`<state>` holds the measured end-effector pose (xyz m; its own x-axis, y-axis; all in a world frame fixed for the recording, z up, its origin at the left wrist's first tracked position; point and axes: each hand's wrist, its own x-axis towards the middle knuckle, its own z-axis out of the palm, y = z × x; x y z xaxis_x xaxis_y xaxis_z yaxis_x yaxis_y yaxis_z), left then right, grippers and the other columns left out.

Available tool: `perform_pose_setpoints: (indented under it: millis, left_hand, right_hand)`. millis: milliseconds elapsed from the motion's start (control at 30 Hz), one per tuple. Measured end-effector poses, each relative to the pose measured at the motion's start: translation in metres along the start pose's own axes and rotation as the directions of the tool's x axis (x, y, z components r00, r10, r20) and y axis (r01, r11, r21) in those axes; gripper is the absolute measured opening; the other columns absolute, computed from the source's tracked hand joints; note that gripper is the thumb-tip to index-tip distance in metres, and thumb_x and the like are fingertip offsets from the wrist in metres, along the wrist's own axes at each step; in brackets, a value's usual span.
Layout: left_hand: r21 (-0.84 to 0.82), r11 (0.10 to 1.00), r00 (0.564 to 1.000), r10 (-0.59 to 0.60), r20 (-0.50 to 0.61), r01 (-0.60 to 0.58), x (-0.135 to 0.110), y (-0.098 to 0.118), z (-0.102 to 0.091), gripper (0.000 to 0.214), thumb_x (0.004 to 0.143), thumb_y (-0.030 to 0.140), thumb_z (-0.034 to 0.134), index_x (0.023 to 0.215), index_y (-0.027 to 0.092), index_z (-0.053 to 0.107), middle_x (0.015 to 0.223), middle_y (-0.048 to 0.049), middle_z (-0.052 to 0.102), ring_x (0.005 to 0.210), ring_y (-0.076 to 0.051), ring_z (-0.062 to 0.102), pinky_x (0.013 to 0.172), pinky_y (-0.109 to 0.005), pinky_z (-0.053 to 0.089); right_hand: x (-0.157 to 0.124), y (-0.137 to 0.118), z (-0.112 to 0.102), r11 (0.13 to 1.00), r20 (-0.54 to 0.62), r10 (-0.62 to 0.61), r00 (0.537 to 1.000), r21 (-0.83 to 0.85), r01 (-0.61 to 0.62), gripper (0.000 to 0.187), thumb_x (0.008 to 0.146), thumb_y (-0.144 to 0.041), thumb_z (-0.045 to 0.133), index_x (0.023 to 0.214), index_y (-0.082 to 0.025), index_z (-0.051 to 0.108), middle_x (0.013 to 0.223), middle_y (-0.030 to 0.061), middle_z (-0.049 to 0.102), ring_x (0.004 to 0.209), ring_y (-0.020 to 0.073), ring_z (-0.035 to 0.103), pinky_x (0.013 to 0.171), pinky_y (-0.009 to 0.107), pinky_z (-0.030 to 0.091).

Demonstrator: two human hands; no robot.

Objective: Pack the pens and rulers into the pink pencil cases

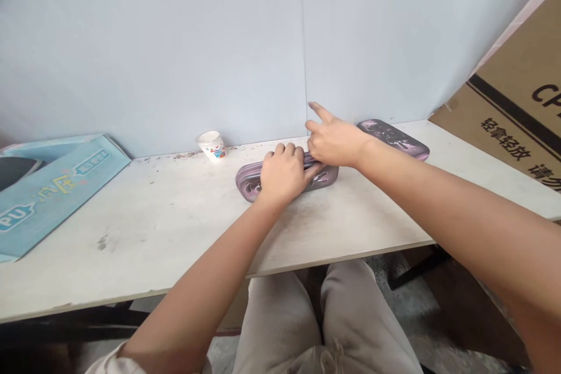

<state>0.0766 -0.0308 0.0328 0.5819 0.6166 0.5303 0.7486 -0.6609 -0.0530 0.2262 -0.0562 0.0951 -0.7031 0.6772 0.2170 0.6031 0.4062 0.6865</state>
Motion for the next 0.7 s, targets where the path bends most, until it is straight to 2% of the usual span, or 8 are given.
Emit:
perform_pose_setpoints:
  millis: [133, 200, 267, 367, 433, 533, 600, 700]
  left_hand:
    - [-0.041, 0.997, 0.997, -0.07, -0.026, 0.069, -0.001, 0.005, 0.001, 0.052, 0.086, 0.053, 0.032, 0.093, 0.012, 0.062, 0.093, -0.0144, 0.062, 0.096, -0.03, 0.049, 0.077, -0.042, 0.034]
    - [-0.063, 0.994, 0.995, -0.093, -0.043, 0.09, -0.001, 0.007, 0.002, 0.05, 0.089, 0.049, 0.029, 0.091, 0.013, 0.063, 0.092, -0.0133, 0.063, 0.094, -0.03, 0.049, 0.077, -0.043, 0.034]
    - [-0.081, 0.992, 0.993, -0.103, -0.054, 0.099, -0.001, 0.008, 0.002, 0.048, 0.09, 0.043, 0.026, 0.091, 0.014, 0.064, 0.091, -0.0125, 0.065, 0.094, -0.03, 0.05, 0.077, -0.043, 0.033]
    - [-0.095, 0.989, 0.992, -0.115, -0.057, 0.11, -0.001, 0.007, 0.002, 0.046, 0.091, 0.036, 0.024, 0.093, 0.015, 0.064, 0.091, -0.0117, 0.065, 0.093, -0.029, 0.051, 0.078, -0.043, 0.033]
    - [-0.094, 0.989, 0.991, -0.118, -0.061, 0.112, -0.001, 0.006, 0.002, 0.045, 0.091, 0.034, 0.024, 0.095, 0.015, 0.064, 0.092, -0.0115, 0.066, 0.093, -0.028, 0.052, 0.079, -0.043, 0.032]
    - [-0.094, 0.99, 0.991, -0.116, -0.07, 0.109, -0.002, 0.008, 0.001, 0.045, 0.092, 0.035, 0.022, 0.095, 0.015, 0.064, 0.093, -0.0119, 0.066, 0.094, -0.028, 0.053, 0.08, -0.043, 0.032]
    - [-0.098, 0.99, 0.992, -0.11, -0.068, 0.103, -0.004, 0.01, -0.001, 0.046, 0.092, 0.034, 0.021, 0.095, 0.015, 0.063, 0.094, -0.0117, 0.066, 0.094, -0.028, 0.054, 0.081, -0.043, 0.032]
    - [-0.105, 0.992, 0.996, -0.078, -0.043, 0.073, -0.009, 0.007, -0.006, 0.045, 0.092, 0.034, 0.021, 0.096, 0.015, 0.062, 0.095, -0.0115, 0.066, 0.093, -0.027, 0.055, 0.082, -0.043, 0.033]
  right_hand:
    - [0.01, -0.006, -0.005, 0.999, -0.026, -0.035, 0.999, 0.037, 0.036, 0.032, 0.081, -0.009, 0.041, 0.062, -0.022, 0.064, 0.05, -0.0013, 0.053, 0.08, 0.0171, 0.049, 0.103, 0.052, 0.019]
    - [0.008, -0.005, -0.007, 0.999, -0.031, -0.014, 0.999, 0.045, 0.016, 0.034, 0.08, -0.007, 0.04, 0.06, -0.022, 0.062, 0.051, -0.001, 0.053, 0.081, 0.0169, 0.049, 0.102, 0.049, 0.022]
    - [0.005, -0.006, -0.007, 0.996, -0.038, 0.056, 0.998, 0.078, -0.052, 0.032, 0.081, -0.007, 0.04, 0.062, -0.022, 0.063, 0.055, 0.0001, 0.055, 0.082, 0.0176, 0.049, 0.099, 0.047, 0.025]
    - [0.0, -0.013, -0.002, 0.956, -0.028, 0.252, 0.967, 0.165, -0.244, 0.025, 0.083, -0.013, 0.042, 0.074, -0.019, 0.065, 0.065, 0.0048, 0.062, 0.083, 0.0202, 0.052, 0.09, 0.042, 0.033]
    - [-0.001, -0.023, 0.007, 0.868, 0.007, 0.434, 0.901, 0.266, -0.42, 0.024, 0.086, -0.021, 0.04, 0.085, -0.017, 0.064, 0.073, 0.0081, 0.065, 0.081, 0.0216, 0.054, 0.079, 0.037, 0.037]
    - [-0.002, -0.046, 0.025, 0.663, 0.075, 0.652, 0.755, 0.427, -0.615, 0.034, 0.092, -0.028, 0.028, 0.091, -0.017, 0.06, 0.079, 0.0093, 0.065, 0.075, 0.0209, 0.056, 0.068, 0.032, 0.037]
    - [-0.003, -0.062, 0.037, 0.565, 0.052, 0.736, 0.675, 0.501, -0.655, 0.038, 0.093, -0.029, 0.021, 0.092, -0.016, 0.058, 0.082, 0.0099, 0.064, 0.078, 0.0211, 0.056, 0.068, 0.031, 0.038]
    - [-0.006, -0.078, 0.049, 0.511, -0.046, 0.805, 0.591, 0.56, -0.652, 0.039, 0.093, -0.029, 0.018, 0.094, -0.016, 0.055, 0.089, 0.0108, 0.063, 0.085, 0.0226, 0.054, 0.076, 0.033, 0.038]
